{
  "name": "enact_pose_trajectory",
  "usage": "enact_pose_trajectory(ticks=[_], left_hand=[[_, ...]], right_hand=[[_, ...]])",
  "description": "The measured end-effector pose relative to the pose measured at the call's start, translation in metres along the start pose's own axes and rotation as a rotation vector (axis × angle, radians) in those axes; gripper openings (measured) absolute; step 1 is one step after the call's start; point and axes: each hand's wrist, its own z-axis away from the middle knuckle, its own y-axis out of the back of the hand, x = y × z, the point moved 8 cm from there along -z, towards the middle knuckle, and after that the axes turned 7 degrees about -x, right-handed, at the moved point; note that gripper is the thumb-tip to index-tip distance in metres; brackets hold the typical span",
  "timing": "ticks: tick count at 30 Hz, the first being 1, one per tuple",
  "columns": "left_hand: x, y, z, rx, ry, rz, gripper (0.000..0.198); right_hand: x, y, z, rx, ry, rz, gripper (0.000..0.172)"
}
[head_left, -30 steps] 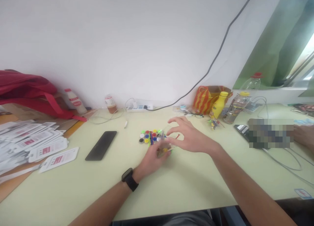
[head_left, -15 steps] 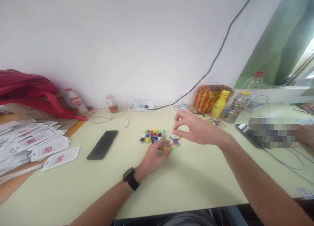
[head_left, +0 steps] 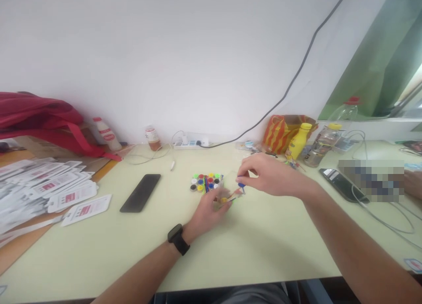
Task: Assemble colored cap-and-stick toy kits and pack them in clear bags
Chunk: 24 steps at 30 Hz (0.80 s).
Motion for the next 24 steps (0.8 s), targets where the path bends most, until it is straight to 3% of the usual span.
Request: enact_pose_trajectory(ticks=[7,11,16,24], left_hand=[[0.004,0.001,0.0,0.006,-0.007,-0.019,0.028],[0.008,0.0,0.0,-0.003,-0.034,-0.012,0.022],[0.008,0.001,0.0,0.001,-0.02,0.013,0.024],[0.011,0.001,-0.001,-0.026,0.005,0.041,0.026]], right_hand=[[-0.002,-0.016,-0.002,-0.028,-0.117,0.24,0.022],[-0.009,-0.018,-0.007,0.1,0.009,0.036,0.026],[-0.005,-0.007,-0.003,0.273,0.011,-0.035,0.029],[-0.008,-0.013,0.002,0.048,0.065,0.128,0.031]])
